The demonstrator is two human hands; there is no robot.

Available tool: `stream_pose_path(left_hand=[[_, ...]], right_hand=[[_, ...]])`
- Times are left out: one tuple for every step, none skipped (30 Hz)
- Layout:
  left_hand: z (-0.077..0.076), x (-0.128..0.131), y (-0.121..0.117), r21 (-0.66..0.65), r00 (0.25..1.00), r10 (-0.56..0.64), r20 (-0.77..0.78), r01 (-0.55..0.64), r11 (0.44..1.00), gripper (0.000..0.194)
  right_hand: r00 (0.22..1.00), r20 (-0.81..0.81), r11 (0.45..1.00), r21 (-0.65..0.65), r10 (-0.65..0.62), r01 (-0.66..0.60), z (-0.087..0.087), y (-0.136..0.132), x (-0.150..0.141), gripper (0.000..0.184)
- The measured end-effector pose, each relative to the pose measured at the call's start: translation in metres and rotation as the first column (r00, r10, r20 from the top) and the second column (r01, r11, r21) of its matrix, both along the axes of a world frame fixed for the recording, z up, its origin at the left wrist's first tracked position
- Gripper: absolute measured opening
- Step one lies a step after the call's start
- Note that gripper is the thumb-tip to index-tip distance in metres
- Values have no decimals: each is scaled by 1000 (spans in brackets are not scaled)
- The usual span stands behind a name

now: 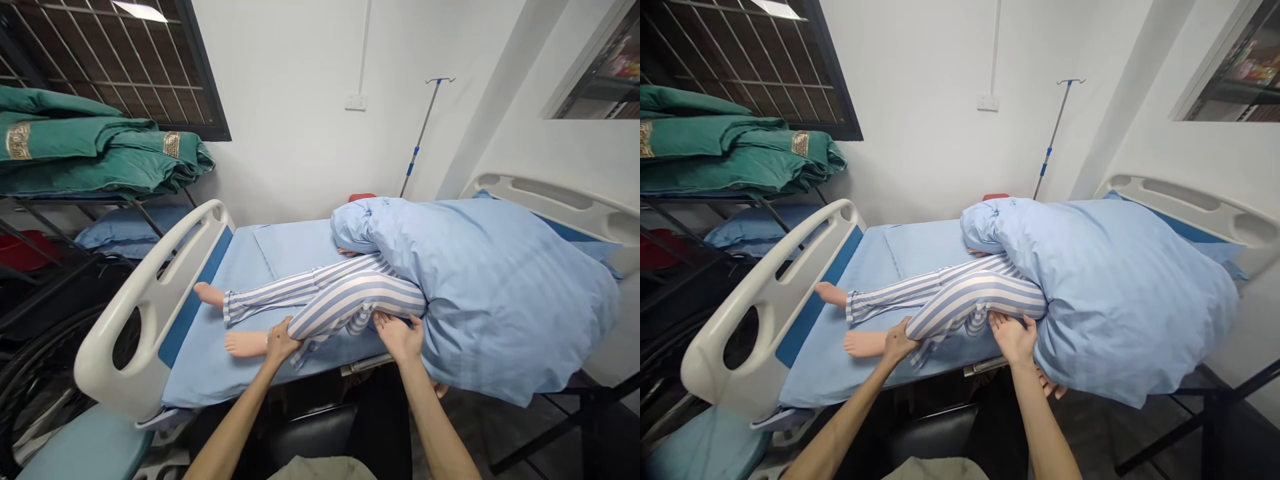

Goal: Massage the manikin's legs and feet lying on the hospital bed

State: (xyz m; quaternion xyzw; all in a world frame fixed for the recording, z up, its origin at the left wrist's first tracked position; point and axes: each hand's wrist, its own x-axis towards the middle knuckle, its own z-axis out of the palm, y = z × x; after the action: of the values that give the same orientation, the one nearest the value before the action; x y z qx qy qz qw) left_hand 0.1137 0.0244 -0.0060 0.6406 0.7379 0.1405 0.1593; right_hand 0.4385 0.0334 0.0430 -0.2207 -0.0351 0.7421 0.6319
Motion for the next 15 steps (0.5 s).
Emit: stream_pose_path(left_hand=[[-5, 8, 0, 10, 999, 19, 30, -19, 1000, 48], [-7, 13, 0, 25, 998, 30, 53, -31, 999, 46], [-7, 16, 1, 36, 997, 31, 67, -34, 999, 46], [-5, 15, 2, 39, 997, 19, 68, -21, 999, 46], [-2, 12, 3, 40, 998, -2, 60, -1, 999, 46], [3, 7, 4, 42, 999, -26, 42, 24, 999, 47], [8, 1, 4, 42, 999, -49, 17, 48, 998, 47], [13, -5, 5, 42, 997, -71, -12, 71, 997, 46], [17, -11, 5, 45, 995, -91, -43, 93, 995, 45], [21, -18, 4, 48, 991, -113, -70, 116, 992, 45], [25, -24, 4, 52, 987, -131, -95, 137, 989, 44], [27, -31, 3, 60, 982, -148, -119, 156, 986, 44], [30, -38, 2, 69, 976, -162, -145, 173, 982, 44], [32, -45, 2, 79, 970, -172, -173, 188, 979, 44], [34, -52, 1, 92, 963, -178, -204, 200, 975, 45]], right_hand=[[1000, -3, 1000, 0, -6, 6, 1, 0, 1, 45], [1000, -4, 1000, 3, -9, 9, 2, 0, 1, 45], [1000, -3, 1000, 8, -11, 11, 2, 0, 2, 45], [1000, 0, 1000, 13, -11, 11, 2, 0, 2, 45], [1000, 6, 1000, 19, -10, 9, 2, 1, 2, 45], [1000, 14, 1000, 23, -8, 7, 1, 1, 2, 44], [1000, 24, 1000, 24, -5, 4, 0, 1, 2, 43], [999, 34, 1000, 23, 0, -1, -1, 1, 2, 42], [999, 42, 1000, 21, 4, -5, -3, 1, 2, 41], [999, 48, 1000, 18, 8, -9, -4, 1, 2, 41], [999, 51, 1000, 14, 11, -12, -6, 0, 2, 41], [999, 51, 1000, 9, 15, -15, -8, 0, 2, 41], [999, 49, 1000, 3, 20, -20, -11, -1, 1, 40], [998, 48, 1000, -3, 28, -28, -14, -2, 1, 40], [998, 49, 999, -7, 39, -39, -17, -3, 0, 38]])
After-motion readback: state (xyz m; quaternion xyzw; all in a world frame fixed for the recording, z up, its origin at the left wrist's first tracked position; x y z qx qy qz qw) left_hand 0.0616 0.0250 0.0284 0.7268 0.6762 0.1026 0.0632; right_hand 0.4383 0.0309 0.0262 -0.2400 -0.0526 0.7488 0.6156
